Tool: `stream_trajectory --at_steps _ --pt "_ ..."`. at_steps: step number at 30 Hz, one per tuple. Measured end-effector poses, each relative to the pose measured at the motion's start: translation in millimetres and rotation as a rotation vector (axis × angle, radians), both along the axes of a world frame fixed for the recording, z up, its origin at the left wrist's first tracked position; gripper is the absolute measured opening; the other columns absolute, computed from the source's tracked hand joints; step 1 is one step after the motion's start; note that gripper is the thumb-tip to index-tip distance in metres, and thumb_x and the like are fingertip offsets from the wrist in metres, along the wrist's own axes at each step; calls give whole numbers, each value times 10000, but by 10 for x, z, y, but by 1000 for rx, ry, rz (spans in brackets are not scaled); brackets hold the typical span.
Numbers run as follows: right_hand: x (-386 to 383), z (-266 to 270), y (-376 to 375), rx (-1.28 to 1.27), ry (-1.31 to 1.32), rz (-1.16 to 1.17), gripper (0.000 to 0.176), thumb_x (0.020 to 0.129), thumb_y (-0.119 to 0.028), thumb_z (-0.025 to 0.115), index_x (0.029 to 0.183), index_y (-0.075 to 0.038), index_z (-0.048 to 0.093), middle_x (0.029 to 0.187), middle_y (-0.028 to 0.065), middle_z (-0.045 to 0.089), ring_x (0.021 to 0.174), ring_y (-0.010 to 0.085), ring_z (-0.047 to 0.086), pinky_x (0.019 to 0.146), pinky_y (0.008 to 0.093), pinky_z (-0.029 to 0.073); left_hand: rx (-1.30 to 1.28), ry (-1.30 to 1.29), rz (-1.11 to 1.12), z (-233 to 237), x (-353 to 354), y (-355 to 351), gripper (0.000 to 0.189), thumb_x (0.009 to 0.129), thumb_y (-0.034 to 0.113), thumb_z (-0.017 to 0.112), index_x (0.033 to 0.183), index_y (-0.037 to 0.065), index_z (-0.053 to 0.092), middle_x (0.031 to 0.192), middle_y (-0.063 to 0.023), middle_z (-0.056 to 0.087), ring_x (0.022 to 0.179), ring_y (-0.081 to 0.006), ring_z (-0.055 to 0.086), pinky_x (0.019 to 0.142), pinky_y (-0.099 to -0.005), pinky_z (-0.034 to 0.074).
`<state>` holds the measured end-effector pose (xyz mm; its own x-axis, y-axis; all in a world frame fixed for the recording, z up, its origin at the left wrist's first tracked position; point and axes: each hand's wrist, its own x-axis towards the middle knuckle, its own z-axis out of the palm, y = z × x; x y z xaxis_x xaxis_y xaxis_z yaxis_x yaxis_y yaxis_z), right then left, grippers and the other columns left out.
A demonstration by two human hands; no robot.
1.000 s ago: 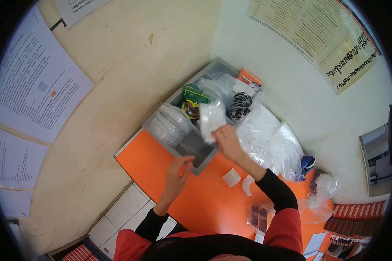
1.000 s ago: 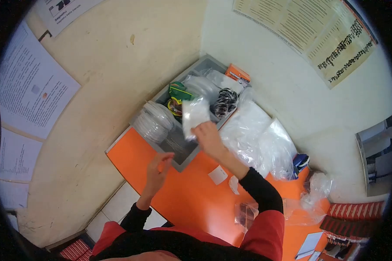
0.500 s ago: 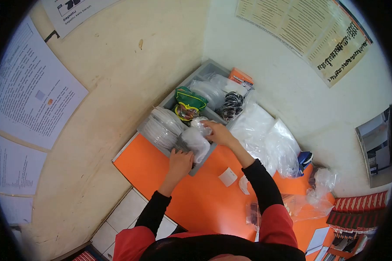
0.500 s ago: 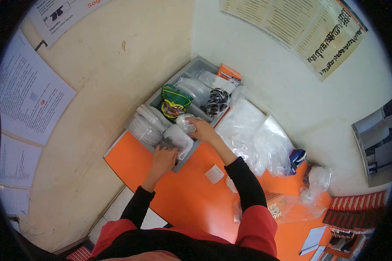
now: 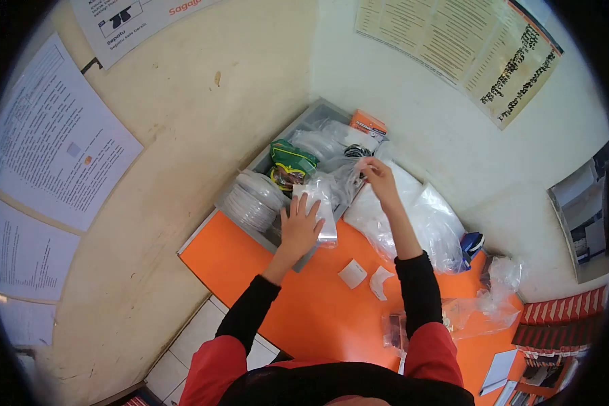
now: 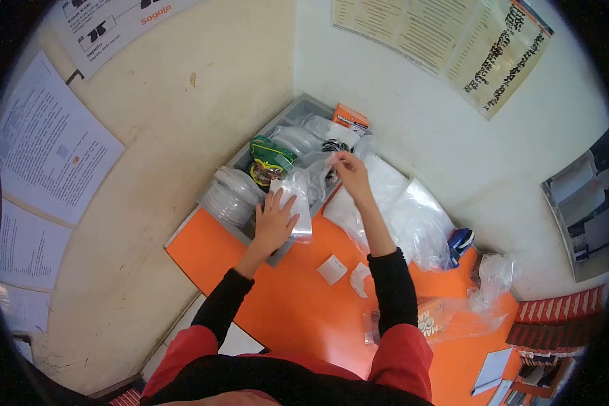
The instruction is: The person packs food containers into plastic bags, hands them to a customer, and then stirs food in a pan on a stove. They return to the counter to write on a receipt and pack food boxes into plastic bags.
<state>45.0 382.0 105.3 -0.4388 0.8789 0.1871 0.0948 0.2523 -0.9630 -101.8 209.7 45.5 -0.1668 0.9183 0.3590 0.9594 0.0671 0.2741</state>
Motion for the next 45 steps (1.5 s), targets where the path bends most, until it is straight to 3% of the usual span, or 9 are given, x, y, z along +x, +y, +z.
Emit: stream_trajectory --at_steps 11,15,23,29,31,33,39,41,45 --pt "258 167 -114 -546 199 157 216 890 -240 424 1081 -148 463 1037 -4 504 904 126 482 847 312 366 272 78 -6 223 -84 906 332 693 127 623 1017 106 556 1033 -75 506 957 -270 482 724 -424 381" --pt "54 241 -147 -563 256 131 260 893 -229 422 1148 -183 391 1100 -8 462 954 159 468 817 383 391 421 -419 -209 531 -210 1363 107 710 67 582 796 13 617 690 -69 567 620 -236 561 585 -358 446" --pt "98 1162 -351 -169 415 54 175 860 -105 480 1034 -99 495 869 25 546 703 128 528 636 292 451 167 -1339 -564 1903 261 1113 322 771 -10 461 1071 35 568 987 -78 599 872 -131 561 749 -262 452" --pt "1640 2547 -1220 210 370 -115 47 755 -31 509 788 -43 539 729 -22 508 639 80 462 569 212 380 389 -758 -1146 3067 1186 169 437 775 -38 445 1202 54 453 1099 -78 539 1000 -183 530 888 -305 406" --pt "2272 2711 -1742 507 -141 -661 107 802 -61 510 903 -57 546 747 15 541 629 75 513 537 210 430 537 -460 -1088 3212 1611 -220 514 716 -24 516 1217 64 442 1157 -96 505 1075 -219 482 923 -325 377" --pt "2753 2562 -2262 569 460 -546 310 823 -98 530 1108 14 483 1033 97 564 905 141 561 795 248 466 421 -404 -1228 3130 2012 -567 613 649 6 587 1236 81 427 1187 -112 482 1137 -259 427 949 -351 348" --pt "3084 603 -2914 -33 486 -929 185 865 -99 432 1000 -20 530 903 31 547 788 113 511 642 250 422 -303 -108 -1397 1818 2846 -799 541 599 89 682 1109 97 503 1062 -117 537 1047 -258 476 931 -398 329" --pt "3198 -146 -2858 -218 -263 -312 167 850 -145 464 944 -31 542 880 3 543 752 102 506 643 259 423 -639 -5 -1304 1760 2861 -800 392 601 62 654 980 83 560 948 -97 571 950 -245 519 889 -386 357" --pt "2901 -778 -2599 211 -1089 303 157 848 -146 471 903 -22 550 823 20 552 712 107 518 617 259 431 14 -52 -1409 1870 2876 -1079 212 577 27 622 773 61 550 774 -60 541 777 -234 530 742 -371 415"
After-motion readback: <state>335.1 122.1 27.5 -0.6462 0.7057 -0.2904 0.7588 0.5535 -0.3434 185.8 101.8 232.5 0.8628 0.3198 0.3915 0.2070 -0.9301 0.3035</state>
